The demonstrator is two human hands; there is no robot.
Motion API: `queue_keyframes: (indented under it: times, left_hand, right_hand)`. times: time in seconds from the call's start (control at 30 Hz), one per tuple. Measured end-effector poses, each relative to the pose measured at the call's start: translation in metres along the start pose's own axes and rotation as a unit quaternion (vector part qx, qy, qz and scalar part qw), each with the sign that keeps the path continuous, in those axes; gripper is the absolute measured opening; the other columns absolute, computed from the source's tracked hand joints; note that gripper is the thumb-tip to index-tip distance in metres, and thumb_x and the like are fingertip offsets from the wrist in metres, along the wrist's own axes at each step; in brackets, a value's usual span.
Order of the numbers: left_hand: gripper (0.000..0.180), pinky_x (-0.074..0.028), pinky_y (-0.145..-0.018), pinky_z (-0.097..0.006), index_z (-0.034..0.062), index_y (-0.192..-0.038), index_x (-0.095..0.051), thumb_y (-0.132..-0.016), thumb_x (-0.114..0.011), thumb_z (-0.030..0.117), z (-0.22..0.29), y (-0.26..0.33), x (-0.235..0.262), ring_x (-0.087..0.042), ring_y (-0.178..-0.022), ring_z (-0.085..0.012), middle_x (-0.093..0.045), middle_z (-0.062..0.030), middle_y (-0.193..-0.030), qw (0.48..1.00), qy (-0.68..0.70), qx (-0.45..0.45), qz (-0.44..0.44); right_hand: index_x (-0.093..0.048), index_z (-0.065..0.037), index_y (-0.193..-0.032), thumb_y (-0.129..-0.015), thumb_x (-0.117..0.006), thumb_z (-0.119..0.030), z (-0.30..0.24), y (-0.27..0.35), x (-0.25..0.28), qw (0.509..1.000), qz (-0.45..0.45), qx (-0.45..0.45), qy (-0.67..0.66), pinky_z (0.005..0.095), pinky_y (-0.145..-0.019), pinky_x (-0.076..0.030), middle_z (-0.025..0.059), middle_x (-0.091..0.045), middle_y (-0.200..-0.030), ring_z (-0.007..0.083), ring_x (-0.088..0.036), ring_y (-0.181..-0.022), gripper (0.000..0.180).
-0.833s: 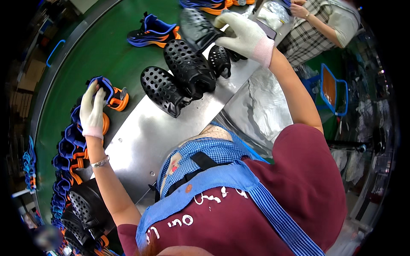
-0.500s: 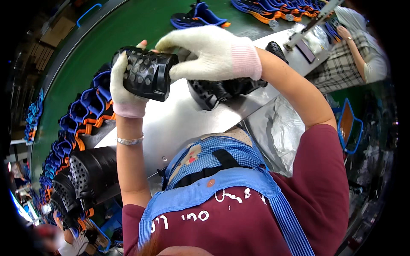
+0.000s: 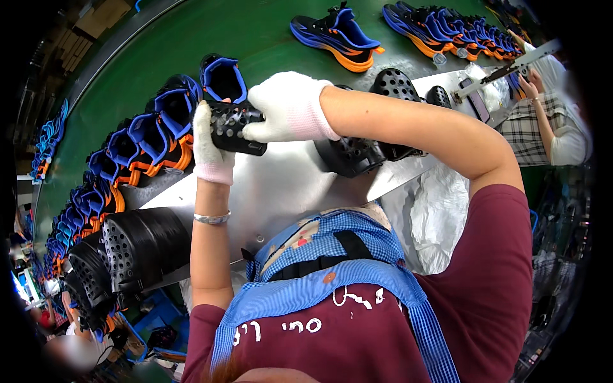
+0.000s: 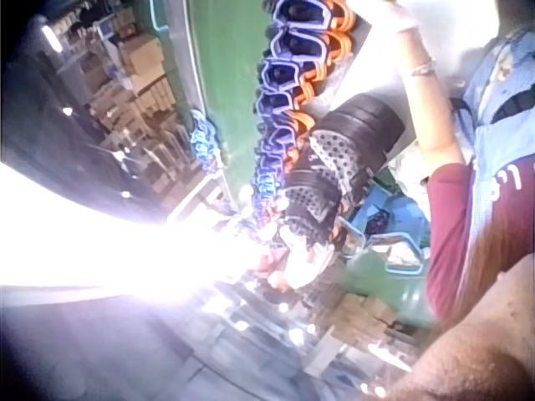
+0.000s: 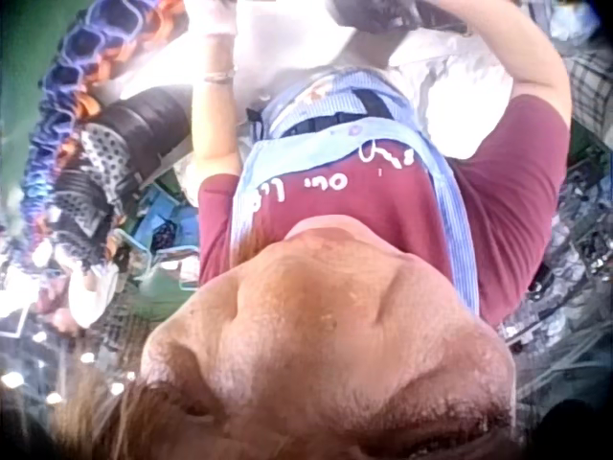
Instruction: The person inserts black insoles into blue and orange shoes on a factory assembly line. They pick up shoes from a conveyor belt, place the insoles inside, and then move the shoes along the line. The person also handles stacks of insoles and places them into a large white bag.
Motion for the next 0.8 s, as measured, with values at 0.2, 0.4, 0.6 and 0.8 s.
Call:
queue_keyframes:
  times: [0.2,0.4,0.6,0.8]
  left_hand:
    - [0.045,-0.049,-0.087,-0.036,-0.0041,-0.114,-0.059,-0.085,-0.068,0.029,0.012,-0.015,0.021,-0.06,-0.102,-0.0306,-0.056,-0.0206,-0.117,0.781,-0.583,-0.203,-0.095]
    - [0.023,-0.049,-0.082,-0.048,0.0078,-0.103,-0.062,-0.085,-0.062,0.022,-0.013,-0.05,0.005,-0.061,-0.097,-0.0354,-0.06,-0.0138,-0.104,0.667,-0.706,-0.228,-0.061]
    - [0.034,-0.051,-0.086,-0.043,0.0085,-0.112,-0.066,-0.089,-0.056,0.032,-0.019,-0.076,-0.003,-0.063,-0.103,-0.0335,-0.065,-0.0162,-0.115,0.616,-0.776,-0.028,-0.13]
    - [0.038,-0.052,-0.086,-0.039,0.0086,-0.108,-0.069,-0.086,-0.061,0.038,-0.019,-0.092,0.0,-0.065,-0.1,-0.0327,-0.068,-0.017,-0.11,0.58,-0.784,0.109,-0.19]
  right_hand:
    - [-0.063,0.005,-0.076,-0.083,-0.061,-0.031,0.034,-0.042,0.014,0.996,0.015,-0.018,0.088,0.0439,-0.064,-0.053,0.0241,-0.061,-0.064,0.04,-0.064,-0.065,0.037]
    - [-0.069,0.002,-0.083,-0.082,-0.057,-0.036,0.046,-0.117,0.002,0.981,-0.062,-0.054,0.175,0.0436,-0.075,-0.054,0.0222,-0.068,-0.078,0.0386,-0.067,-0.077,0.041]
    - [-0.072,-0.006,-0.099,-0.081,-0.062,-0.023,0.044,-0.163,-0.053,0.979,-0.097,-0.136,0.12,0.0415,-0.079,-0.055,0.0188,-0.07,-0.097,0.0359,-0.068,-0.089,0.026]
    - [-0.071,-0.006,-0.103,-0.082,-0.061,-0.013,0.043,-0.179,-0.07,0.969,-0.158,-0.188,0.03,0.0407,-0.075,-0.057,0.0177,-0.069,-0.105,0.0339,-0.069,-0.087,0.024]
Point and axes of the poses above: each hand's wrist, its own y-axis away from the middle knuckle, its own x-axis out of the back of the hand, z = x × y, the point moved 3 cm from there along -y, towards the middle knuckle
